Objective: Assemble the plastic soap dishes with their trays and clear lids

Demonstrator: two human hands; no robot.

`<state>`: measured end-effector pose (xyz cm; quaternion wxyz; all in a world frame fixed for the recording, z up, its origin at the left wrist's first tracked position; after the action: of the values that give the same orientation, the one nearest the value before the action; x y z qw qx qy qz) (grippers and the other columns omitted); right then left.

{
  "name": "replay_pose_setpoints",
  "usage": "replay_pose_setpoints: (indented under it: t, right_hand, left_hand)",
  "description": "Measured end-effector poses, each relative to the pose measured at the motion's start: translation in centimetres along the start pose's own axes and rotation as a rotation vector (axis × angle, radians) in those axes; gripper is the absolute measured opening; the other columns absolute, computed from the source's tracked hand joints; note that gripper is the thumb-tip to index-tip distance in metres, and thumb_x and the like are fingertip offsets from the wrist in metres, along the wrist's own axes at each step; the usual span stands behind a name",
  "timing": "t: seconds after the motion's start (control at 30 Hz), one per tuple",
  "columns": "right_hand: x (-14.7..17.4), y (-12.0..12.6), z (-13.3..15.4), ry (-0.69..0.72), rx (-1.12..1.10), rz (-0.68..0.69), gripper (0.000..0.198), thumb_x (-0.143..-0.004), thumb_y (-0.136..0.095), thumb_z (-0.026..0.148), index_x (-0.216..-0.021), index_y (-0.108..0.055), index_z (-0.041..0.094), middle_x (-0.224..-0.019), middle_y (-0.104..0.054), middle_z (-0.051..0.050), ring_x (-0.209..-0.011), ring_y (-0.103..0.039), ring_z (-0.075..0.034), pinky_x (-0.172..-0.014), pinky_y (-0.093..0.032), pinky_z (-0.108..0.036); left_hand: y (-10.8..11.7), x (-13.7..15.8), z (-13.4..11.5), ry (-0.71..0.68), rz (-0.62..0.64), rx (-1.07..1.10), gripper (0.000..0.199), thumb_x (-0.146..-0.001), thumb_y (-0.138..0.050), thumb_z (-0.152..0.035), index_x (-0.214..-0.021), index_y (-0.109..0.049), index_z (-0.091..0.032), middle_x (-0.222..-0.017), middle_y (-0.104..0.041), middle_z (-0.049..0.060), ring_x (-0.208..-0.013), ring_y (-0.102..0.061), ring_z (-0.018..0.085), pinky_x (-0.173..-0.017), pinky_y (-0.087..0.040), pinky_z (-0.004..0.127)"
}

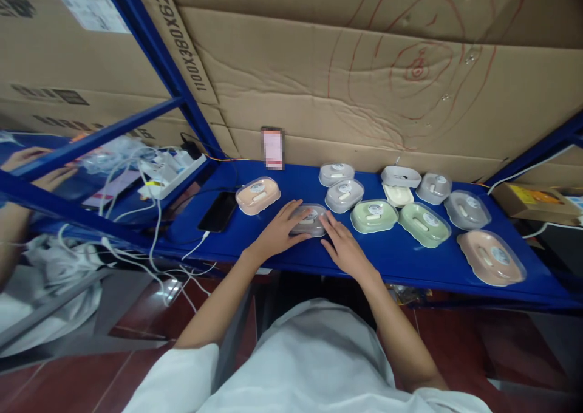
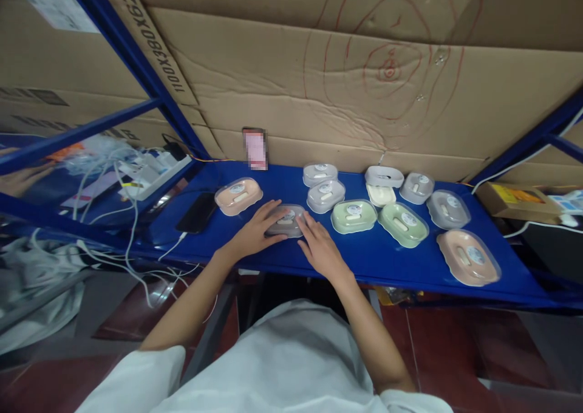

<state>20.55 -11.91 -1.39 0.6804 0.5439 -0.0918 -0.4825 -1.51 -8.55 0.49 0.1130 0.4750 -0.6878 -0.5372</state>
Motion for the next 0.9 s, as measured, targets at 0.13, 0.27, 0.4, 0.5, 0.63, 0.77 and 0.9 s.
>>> replay_pose_setpoints:
  t: [0.13,0.27,0.4,0.5,0.63,0.77,0.9]
  right_hand:
    - [-0.2,1.0,0.6,0.016,0.052,-0.030,0.067,-0.111,-0.043,0.031,-0.173,-0.019,0.028,-0.173,-0.036,-0.015,-0.158,-0.041,-0.029,-0.125,-0.042,-0.056]
    - [1.3,4.8,-1.0,-0.094,0.250,-0.231,0.059,-0.110,-0.044,0.037,-0.168,-0.035,0.034,-0.169,-0.044,-0.011,-0.158,-0.040,-0.035,-0.127,-0.031,-0.066]
    - [4.6,7.4,-5.8,-0.314,0.430,-0.307,0.063,-0.109,-0.045,0.051,-0.166,-0.039,0.027,-0.170,-0.040,-0.017,-0.160,-0.032,-0.043,-0.123,-0.029,-0.073]
    - [6.3,7.2,-8.4,-0.315,0.427,-0.219,0.067,-0.107,-0.048,0.055,-0.167,-0.036,0.028,-0.171,-0.038,-0.016,-0.161,-0.028,-0.043,-0.121,-0.035,-0.071]
    - [6.2,6.0,-8.5,-0.274,0.394,-0.195,0.064,-0.107,-0.052,0.049,-0.166,-0.040,0.028,-0.172,-0.037,-0.013,-0.161,-0.027,-0.041,-0.121,-0.040,-0.066]
    - [5.0,4.9,-6.7,-0.230,0.384,-0.174,0.063,-0.107,-0.055,0.048,-0.165,-0.041,0.029,-0.172,-0.038,-0.013,-0.159,-0.029,-0.041,-0.119,-0.041,-0.065]
    - [4.4,5.0,-5.1,-0.192,0.380,-0.137,0.063,-0.106,-0.056,0.047,-0.165,-0.041,0.029,-0.169,-0.042,-0.015,-0.156,-0.034,-0.042,-0.116,-0.042,-0.065]
  left_hand:
    - [-0.3,0.3,-0.3,0.002,-0.033,-0.045,0.065,-0.101,-0.065,-0.050,-0.159,-0.049,-0.027,-0.171,-0.038,0.015,-0.162,-0.032,0.034,-0.130,-0.033,0.059]
    - [0.2,1.8,0.7,0.106,-0.054,-0.180,0.067,-0.095,-0.072,-0.054,-0.156,-0.053,-0.037,-0.172,-0.038,0.011,-0.163,-0.027,0.040,-0.129,-0.023,0.070]
    - [2.1,3.8,2.9,0.260,-0.129,-0.309,0.070,-0.092,-0.075,-0.055,-0.156,-0.054,-0.038,-0.176,-0.028,0.013,-0.164,-0.019,0.047,-0.125,-0.019,0.077]
    - [3.1,3.8,3.7,0.279,-0.120,-0.316,0.067,-0.095,-0.071,-0.056,-0.156,-0.054,-0.035,-0.173,-0.034,0.016,-0.162,-0.027,0.047,-0.124,-0.025,0.075]
    - [3.4,1.9,3.0,0.238,-0.067,-0.264,0.062,-0.096,-0.069,-0.054,-0.154,-0.056,-0.036,-0.167,-0.045,0.013,-0.160,-0.033,0.045,-0.124,-0.031,0.070]
    - [2.4,-1.4,2.2,0.133,0.018,-0.197,0.062,-0.099,-0.065,-0.056,-0.157,-0.052,-0.038,-0.169,-0.043,0.010,-0.160,-0.033,0.039,-0.127,-0.030,0.064]
    - [0.7,-5.1,3.6,0.041,0.098,-0.140,0.068,-0.100,-0.062,-0.059,-0.161,-0.046,-0.033,-0.172,-0.036,0.014,-0.162,-0.028,0.037,-0.129,-0.025,0.063]
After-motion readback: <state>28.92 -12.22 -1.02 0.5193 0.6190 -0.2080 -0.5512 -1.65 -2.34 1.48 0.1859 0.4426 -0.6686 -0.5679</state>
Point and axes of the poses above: each hand's wrist, its own x-axis away from the middle knuckle, its own y-axis out of the back of the hand, z = x × y, the point moved 4 cm from there along -x, towards the middle knuckle
